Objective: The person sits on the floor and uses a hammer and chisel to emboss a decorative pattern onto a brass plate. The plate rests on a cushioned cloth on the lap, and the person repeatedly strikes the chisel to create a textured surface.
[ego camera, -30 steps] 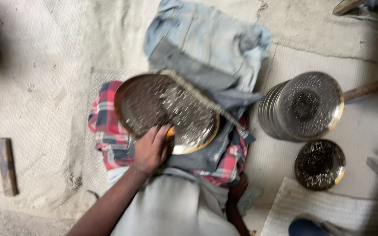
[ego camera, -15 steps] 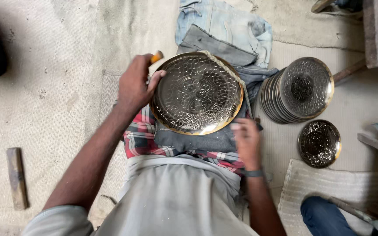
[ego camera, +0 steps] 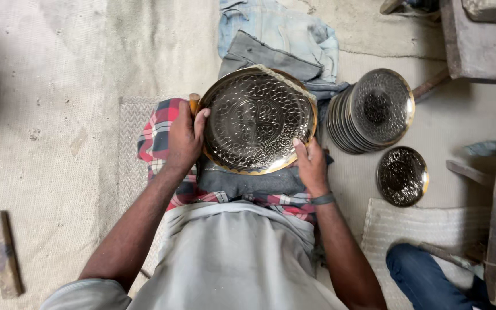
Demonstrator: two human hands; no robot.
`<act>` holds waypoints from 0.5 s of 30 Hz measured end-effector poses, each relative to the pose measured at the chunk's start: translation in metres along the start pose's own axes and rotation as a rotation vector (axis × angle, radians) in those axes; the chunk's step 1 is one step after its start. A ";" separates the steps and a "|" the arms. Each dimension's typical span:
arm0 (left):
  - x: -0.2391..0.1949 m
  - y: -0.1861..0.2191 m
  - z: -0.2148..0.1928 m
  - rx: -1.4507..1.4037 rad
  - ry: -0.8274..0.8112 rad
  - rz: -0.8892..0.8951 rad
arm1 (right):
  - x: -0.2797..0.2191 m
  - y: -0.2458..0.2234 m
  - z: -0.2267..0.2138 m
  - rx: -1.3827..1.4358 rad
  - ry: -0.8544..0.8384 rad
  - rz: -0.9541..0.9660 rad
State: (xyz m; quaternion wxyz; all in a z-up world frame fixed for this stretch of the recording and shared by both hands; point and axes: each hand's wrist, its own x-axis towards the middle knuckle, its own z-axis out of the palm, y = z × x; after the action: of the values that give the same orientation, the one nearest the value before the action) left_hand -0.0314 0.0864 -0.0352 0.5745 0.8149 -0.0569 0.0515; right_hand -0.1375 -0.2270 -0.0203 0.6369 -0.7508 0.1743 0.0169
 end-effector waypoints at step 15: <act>-0.053 0.032 -0.032 0.186 0.030 0.136 | -0.033 0.081 -0.102 -0.184 0.367 0.079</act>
State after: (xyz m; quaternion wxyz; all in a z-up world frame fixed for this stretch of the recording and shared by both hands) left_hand -0.0894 0.1074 -0.0023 0.4924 0.8581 -0.0984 0.1075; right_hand -0.2112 -0.3280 -0.0702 0.5221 -0.7888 0.3146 -0.0793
